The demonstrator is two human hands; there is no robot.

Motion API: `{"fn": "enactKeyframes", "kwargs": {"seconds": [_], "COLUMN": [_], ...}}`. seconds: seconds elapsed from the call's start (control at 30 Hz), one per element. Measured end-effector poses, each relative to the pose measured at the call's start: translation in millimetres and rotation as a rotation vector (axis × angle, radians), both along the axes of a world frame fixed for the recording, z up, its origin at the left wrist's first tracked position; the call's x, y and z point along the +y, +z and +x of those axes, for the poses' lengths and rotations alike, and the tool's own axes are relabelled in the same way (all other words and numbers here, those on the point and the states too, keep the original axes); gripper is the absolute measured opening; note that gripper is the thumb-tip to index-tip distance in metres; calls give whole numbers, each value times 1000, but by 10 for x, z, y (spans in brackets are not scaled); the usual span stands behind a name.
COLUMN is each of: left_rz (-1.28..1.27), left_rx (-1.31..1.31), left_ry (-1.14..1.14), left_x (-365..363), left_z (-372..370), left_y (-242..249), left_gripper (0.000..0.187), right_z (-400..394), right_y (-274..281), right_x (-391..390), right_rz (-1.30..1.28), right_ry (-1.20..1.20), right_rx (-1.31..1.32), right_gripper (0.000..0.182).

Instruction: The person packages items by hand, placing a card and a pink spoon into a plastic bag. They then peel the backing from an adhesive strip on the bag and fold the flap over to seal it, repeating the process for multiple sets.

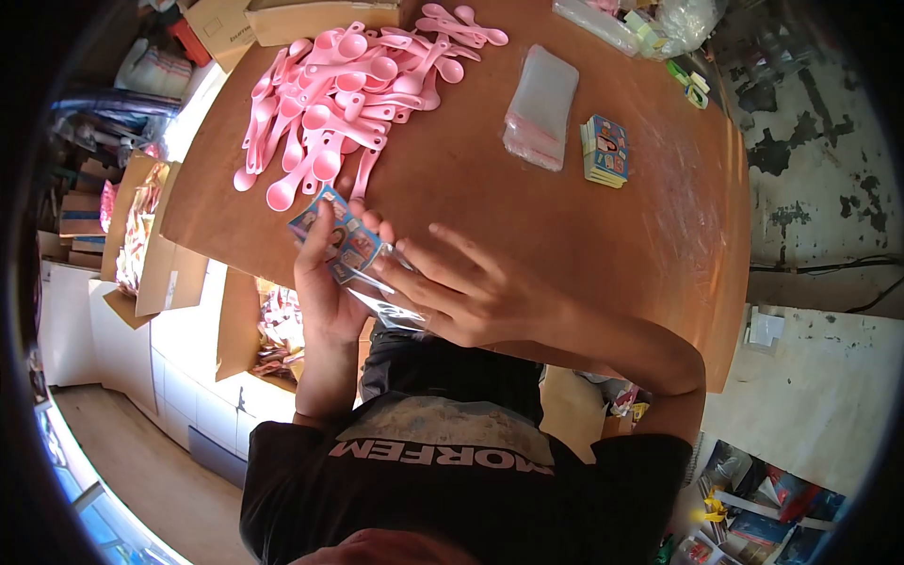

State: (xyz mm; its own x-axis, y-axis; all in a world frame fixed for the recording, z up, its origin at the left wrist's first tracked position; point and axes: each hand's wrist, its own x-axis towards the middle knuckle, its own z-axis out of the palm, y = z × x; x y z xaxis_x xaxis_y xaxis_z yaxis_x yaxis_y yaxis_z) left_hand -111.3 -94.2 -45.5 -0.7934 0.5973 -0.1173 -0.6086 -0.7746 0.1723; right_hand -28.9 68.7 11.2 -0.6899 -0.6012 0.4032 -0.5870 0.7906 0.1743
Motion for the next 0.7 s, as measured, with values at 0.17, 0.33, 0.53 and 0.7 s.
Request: {"fn": "enactKeyframes", "kwargs": {"seconds": [0.17,0.33,0.53,0.7], "left_rz": [-79,-39,-225,-179], "left_rx": [48,17,-17,-41], "left_ry": [320,264,182,138], "left_x": [-220,-145,70,153], "left_z": [-96,-94,18,20], "left_y": [50,-35,95,32], "left_gripper": [38,40,39,45], "right_z": [-680,-2147,-2897,-2851], "right_y": [-198,-411,-487,-534], "right_x": [657,1494,1726,1848], "right_rz": [-155,-343,-76,2], "right_ry": [214,-284,-633,-553], "right_rx": [151,56,-139,-77], "right_gripper": [19,22,20,21]}}
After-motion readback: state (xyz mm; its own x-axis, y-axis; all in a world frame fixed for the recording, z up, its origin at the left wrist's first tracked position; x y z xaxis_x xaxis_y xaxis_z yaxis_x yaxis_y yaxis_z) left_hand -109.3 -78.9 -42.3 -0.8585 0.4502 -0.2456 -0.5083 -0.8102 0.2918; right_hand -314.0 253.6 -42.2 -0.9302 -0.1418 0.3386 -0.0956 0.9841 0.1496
